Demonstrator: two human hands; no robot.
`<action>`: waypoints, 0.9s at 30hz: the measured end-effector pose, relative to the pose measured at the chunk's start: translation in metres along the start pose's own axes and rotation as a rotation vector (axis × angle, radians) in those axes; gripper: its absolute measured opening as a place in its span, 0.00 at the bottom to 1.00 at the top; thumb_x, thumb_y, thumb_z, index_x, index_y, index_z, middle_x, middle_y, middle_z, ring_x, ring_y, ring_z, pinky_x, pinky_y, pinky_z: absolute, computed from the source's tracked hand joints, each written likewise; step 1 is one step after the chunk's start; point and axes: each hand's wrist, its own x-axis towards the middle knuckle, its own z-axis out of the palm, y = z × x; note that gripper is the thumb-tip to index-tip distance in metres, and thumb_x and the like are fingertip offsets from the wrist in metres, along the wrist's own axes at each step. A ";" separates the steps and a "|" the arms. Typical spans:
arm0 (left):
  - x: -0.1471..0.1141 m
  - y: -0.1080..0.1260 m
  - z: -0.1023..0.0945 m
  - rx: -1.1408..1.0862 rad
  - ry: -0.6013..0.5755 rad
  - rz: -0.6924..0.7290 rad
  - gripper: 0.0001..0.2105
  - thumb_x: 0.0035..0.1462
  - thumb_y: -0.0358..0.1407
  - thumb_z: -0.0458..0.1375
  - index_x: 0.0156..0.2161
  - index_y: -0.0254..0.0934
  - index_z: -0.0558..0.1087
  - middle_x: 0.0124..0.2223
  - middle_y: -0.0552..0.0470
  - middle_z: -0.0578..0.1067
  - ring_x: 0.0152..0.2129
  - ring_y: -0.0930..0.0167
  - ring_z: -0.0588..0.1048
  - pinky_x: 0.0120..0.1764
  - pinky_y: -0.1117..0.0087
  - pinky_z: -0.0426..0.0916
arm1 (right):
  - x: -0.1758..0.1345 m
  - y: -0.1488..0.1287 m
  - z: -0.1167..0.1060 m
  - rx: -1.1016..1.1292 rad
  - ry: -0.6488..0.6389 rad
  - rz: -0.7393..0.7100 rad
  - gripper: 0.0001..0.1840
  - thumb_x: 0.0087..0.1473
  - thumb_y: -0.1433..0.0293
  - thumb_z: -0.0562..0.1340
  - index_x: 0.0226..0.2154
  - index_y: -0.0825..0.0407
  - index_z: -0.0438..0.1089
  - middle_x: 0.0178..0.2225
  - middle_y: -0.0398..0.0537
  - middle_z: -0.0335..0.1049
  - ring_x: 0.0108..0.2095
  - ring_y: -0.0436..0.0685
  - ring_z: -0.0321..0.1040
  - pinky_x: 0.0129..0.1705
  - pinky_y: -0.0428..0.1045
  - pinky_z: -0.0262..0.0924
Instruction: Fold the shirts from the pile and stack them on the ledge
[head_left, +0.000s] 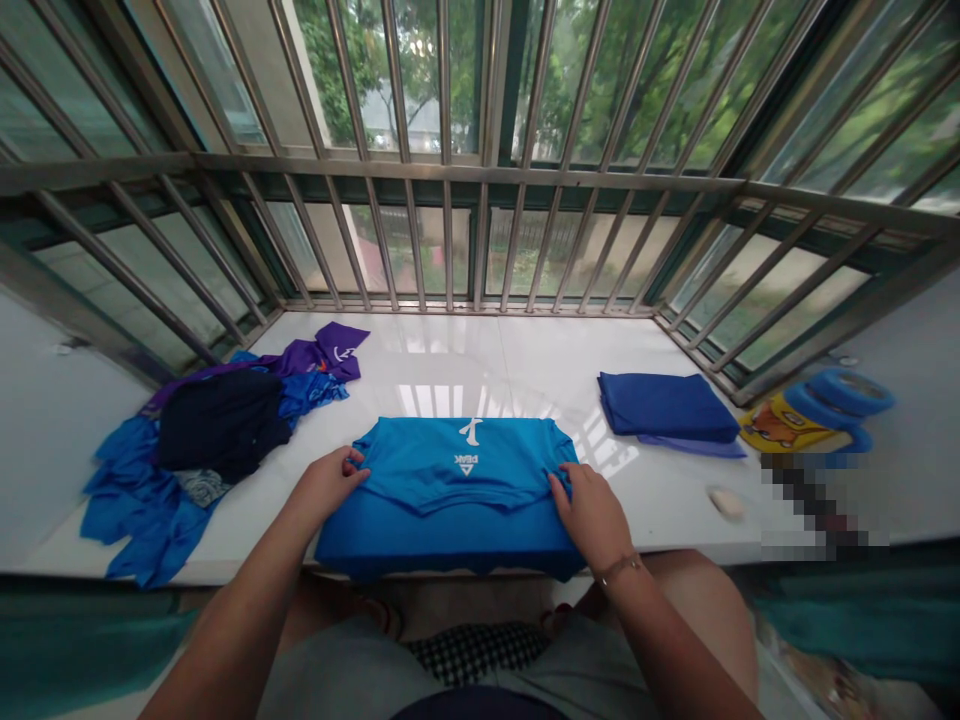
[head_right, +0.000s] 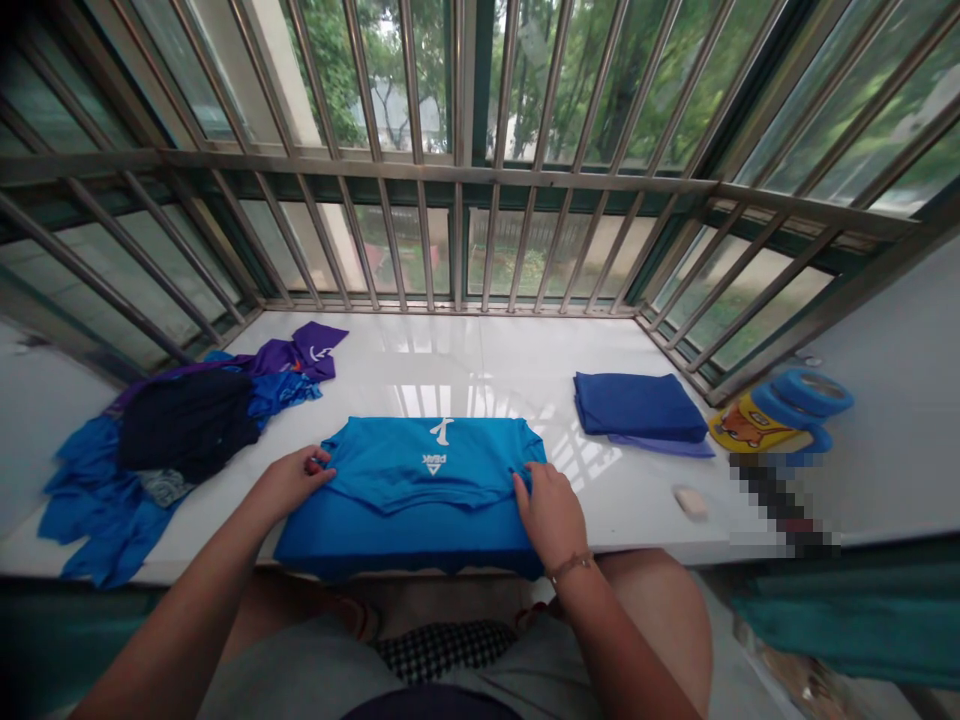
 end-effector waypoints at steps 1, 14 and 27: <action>0.000 0.000 -0.001 -0.002 -0.016 -0.008 0.16 0.51 0.46 0.64 0.43 0.41 0.76 0.33 0.52 0.80 0.33 0.61 0.80 0.35 0.67 0.66 | 0.004 -0.002 0.001 -0.035 -0.039 0.070 0.16 0.73 0.60 0.58 0.51 0.51 0.76 0.47 0.60 0.78 0.48 0.68 0.77 0.53 0.57 0.69; 0.020 0.011 -0.032 0.105 0.063 0.128 0.19 0.53 0.52 0.66 0.43 0.41 0.78 0.38 0.51 0.83 0.34 0.62 0.81 0.37 0.67 0.67 | 0.043 0.037 -0.007 0.020 -0.157 0.140 0.15 0.70 0.58 0.63 0.48 0.52 0.74 0.44 0.55 0.77 0.44 0.62 0.76 0.43 0.51 0.63; 0.135 0.070 -0.040 0.334 -0.403 0.253 0.12 0.40 0.45 0.71 0.28 0.41 0.79 0.29 0.53 0.81 0.31 0.63 0.79 0.33 0.68 0.65 | 0.160 0.032 0.008 -0.097 -0.385 -0.142 0.11 0.62 0.67 0.71 0.47 0.51 0.82 0.47 0.54 0.81 0.47 0.61 0.77 0.51 0.50 0.65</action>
